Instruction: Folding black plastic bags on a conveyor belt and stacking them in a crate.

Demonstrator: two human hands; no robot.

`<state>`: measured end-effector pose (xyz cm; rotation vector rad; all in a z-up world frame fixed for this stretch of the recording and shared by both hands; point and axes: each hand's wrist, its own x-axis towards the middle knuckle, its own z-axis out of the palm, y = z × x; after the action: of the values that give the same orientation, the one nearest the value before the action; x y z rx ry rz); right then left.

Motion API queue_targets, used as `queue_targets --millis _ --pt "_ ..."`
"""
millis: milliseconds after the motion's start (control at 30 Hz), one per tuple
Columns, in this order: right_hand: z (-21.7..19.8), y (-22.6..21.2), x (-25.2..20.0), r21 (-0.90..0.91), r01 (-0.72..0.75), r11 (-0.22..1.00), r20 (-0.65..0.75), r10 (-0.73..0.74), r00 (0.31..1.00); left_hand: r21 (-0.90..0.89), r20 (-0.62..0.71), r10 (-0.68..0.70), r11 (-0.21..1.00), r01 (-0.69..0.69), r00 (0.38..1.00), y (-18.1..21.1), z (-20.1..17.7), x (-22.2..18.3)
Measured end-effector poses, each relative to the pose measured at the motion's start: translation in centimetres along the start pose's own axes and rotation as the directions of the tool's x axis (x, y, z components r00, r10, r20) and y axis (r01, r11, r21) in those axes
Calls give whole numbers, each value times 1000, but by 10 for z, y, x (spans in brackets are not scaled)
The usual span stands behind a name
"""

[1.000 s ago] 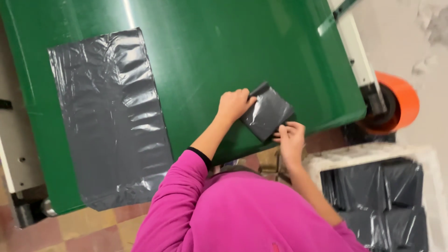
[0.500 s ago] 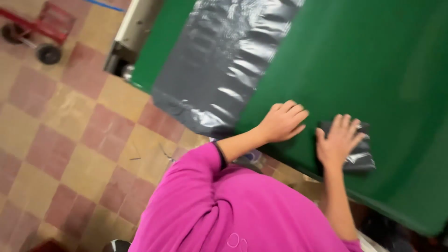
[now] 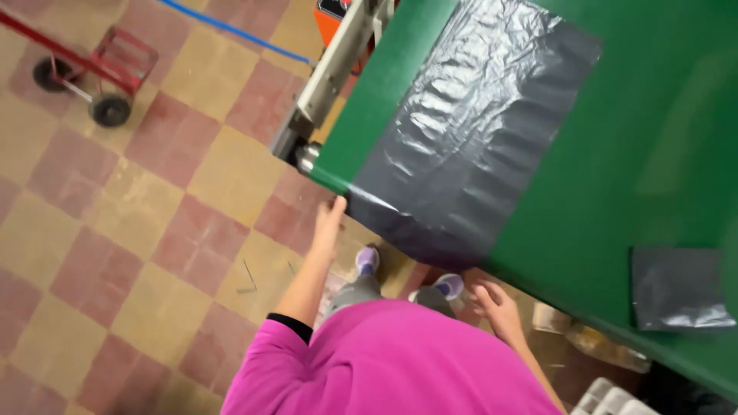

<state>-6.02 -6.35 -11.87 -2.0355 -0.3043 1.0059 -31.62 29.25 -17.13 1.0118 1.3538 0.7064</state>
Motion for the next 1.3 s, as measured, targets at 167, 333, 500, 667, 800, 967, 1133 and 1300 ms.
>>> queue_targets --millis 167,333,500,667,800,967,1133,1300 --pt "79 -11 23 839 -297 456 260 142 955 -78 389 -352 908 411 851 16 3 -4" --pt "76 -6 -4 695 -115 709 -58 214 975 176 401 13 980 -92 916 39 -15 -25" --pt "30 -120 -95 148 334 931 -402 -252 880 195 492 702 487 -852 514 212 -25 -94" --pt "-23 -209 -64 477 426 769 -156 -403 902 -358 700 596 770 -528 394 233 36 -35" --pt "-62 -210 87 557 508 657 -288 -421 860 -221 685 356 933 -285 636 242 140 45" --pt "-71 -260 220 216 550 807 -390 -446 806 160 449 690 562 -811 567 257 238 113" --pt "-72 -261 263 -206 462 863 -324 -506 800 351 528 712 313 -883 462 226 266 149" --pt "-88 -268 297 -673 469 571 -234 -767 598 456 571 645 264 -850 507 218 263 145"
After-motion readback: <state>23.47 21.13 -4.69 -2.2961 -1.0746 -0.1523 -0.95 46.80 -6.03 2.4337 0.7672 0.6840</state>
